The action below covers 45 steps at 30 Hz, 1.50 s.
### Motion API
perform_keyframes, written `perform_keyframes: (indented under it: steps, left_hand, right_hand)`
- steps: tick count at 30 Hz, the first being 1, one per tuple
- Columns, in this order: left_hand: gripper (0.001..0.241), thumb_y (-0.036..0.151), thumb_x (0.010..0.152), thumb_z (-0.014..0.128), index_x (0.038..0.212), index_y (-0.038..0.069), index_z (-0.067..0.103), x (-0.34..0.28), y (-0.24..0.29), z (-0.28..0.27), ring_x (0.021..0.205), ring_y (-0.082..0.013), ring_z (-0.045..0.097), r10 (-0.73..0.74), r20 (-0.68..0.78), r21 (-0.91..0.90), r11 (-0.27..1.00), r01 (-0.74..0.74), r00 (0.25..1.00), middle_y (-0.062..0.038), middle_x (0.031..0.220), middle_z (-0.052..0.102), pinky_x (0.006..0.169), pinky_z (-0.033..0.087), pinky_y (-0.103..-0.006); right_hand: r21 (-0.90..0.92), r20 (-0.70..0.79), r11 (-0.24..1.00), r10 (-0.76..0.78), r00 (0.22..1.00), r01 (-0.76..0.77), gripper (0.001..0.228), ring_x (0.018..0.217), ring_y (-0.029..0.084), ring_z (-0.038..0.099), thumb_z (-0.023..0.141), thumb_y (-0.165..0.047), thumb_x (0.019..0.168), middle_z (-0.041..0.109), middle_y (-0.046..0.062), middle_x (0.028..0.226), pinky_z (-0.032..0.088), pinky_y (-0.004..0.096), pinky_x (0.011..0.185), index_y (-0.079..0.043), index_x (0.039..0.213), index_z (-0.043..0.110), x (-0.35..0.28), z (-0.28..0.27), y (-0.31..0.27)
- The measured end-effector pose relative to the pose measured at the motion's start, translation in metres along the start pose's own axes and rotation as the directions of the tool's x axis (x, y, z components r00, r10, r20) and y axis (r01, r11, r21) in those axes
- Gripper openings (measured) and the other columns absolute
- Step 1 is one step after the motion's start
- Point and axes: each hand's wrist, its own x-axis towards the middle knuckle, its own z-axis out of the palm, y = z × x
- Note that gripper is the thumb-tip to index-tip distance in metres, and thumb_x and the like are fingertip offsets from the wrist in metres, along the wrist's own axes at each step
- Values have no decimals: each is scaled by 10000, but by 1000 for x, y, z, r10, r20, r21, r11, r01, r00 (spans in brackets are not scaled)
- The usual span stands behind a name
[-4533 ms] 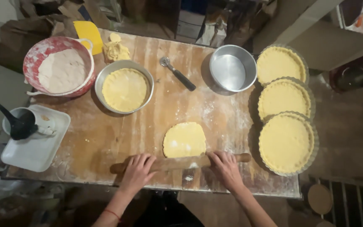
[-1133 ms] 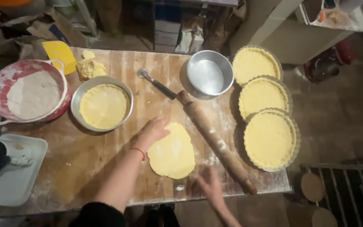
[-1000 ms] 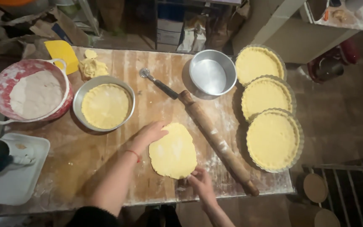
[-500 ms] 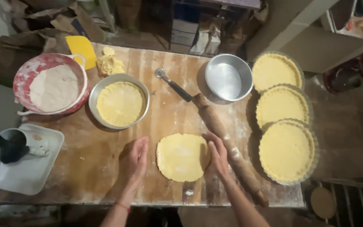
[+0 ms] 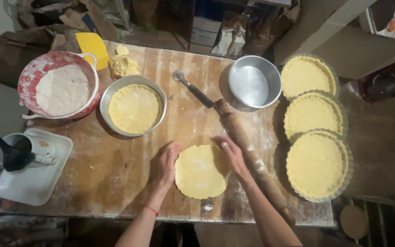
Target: Preparing dough and lining multiple tart tins with pastry crusts using a rolling pin and pastry wheel.
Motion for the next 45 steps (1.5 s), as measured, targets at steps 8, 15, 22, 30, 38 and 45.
perform_keyframes:
  steps: [8,15,22,30,38,45]
  left_hand:
    - [528,374,1054,366,1329,11,635,-7,41,-18,1263,-261,650,-126,219,109,989,104,967,-158,1347,679,1055,497,-367]
    - [546,388,1070,356,1423,24,561,-70,-32,25,1371,-259,568,93,-139,112,991,-78,986,-170,1481,584,1149,464,-374]
    - [643,355,1077,397,1592,-11,280,-83,-55,42,1550,-308,278,96,-157,-278,951,-137,983,-183,1667,306,1252,211,-432]
    - [613,307,1067,418,1573,-25,319,-84,-33,38,1559,-397,248,232,-137,39,973,-229,963,-230,1646,311,1265,185,-477]
    - [711,491,877,698,1421,62,538,-98,-21,40,1506,-373,222,301,646,421,627,-656,702,-198,1536,421,1211,96,-602]
    - [684,534,901,660,1419,99,555,-102,-42,47,1539,-363,208,202,714,529,471,-706,670,-149,1549,412,1218,67,-640]
  right_hand:
    - [-102,92,994,-31,995,40,490,1255,258,638,512,-346,1039,683,175,1325,478,363,1088,10,1362,606,-20,3,-22]
    - [78,-492,993,-34,870,83,654,1472,339,423,441,-430,1032,457,228,1565,324,457,1211,10,1515,415,-99,65,20]
    - [416,-517,886,46,855,204,656,1500,329,353,468,-382,1005,358,216,1611,247,464,1246,2,1521,337,-82,44,28]
    - [143,-457,983,-41,889,119,524,1301,296,548,469,-345,1038,588,179,1374,414,400,1127,24,1407,517,-62,41,29]
    - [-606,-16,762,-300,954,229,248,1125,343,638,597,-106,926,714,163,1125,494,428,1001,-59,1123,740,8,38,28]
    - [-543,310,780,-158,938,310,460,1116,303,673,532,50,788,693,122,1179,530,384,981,-102,1179,720,16,62,-47]
